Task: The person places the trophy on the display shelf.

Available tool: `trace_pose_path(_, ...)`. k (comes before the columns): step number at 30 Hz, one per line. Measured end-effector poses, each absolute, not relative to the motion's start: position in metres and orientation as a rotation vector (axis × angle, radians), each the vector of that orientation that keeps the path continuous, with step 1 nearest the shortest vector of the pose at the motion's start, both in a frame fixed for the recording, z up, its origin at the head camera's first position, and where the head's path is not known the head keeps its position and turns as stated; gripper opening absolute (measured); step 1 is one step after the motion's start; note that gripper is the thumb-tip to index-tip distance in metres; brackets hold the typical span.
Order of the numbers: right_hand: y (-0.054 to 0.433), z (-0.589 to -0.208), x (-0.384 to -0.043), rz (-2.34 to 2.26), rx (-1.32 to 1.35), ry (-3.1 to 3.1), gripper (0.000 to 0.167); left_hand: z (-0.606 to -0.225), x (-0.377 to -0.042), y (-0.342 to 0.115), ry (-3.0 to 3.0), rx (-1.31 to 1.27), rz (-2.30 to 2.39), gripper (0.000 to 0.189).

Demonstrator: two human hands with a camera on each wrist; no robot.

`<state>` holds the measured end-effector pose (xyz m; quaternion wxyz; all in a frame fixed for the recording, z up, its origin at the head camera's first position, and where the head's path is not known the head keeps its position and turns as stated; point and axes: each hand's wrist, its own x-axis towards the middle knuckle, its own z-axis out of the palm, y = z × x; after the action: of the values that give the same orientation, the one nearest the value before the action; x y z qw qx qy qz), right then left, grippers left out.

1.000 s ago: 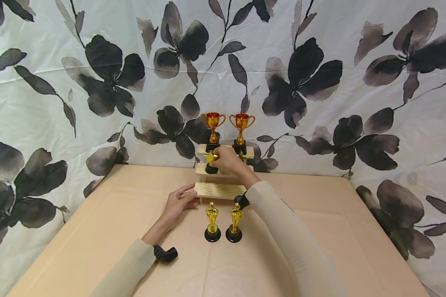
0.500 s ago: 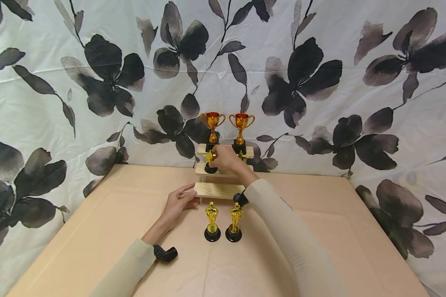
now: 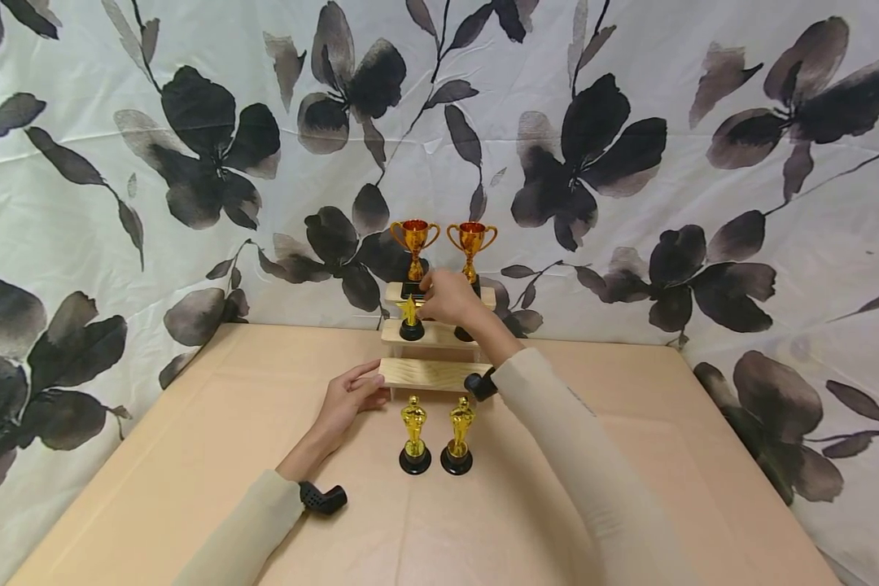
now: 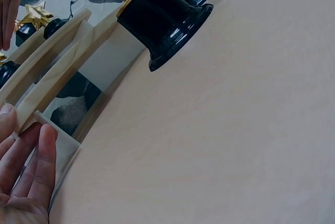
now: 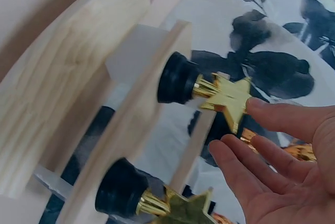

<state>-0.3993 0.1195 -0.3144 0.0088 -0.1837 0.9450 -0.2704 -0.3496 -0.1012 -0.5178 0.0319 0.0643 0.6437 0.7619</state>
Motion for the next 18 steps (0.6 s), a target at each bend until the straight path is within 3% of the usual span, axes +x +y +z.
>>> trace_pose_path(18, 0.179, -0.306, -0.345, -1.184, -0.598, 2.959, 0.043, -0.516, -0.349, -0.102, 2.013, 0.203, 2.335, 0.048)
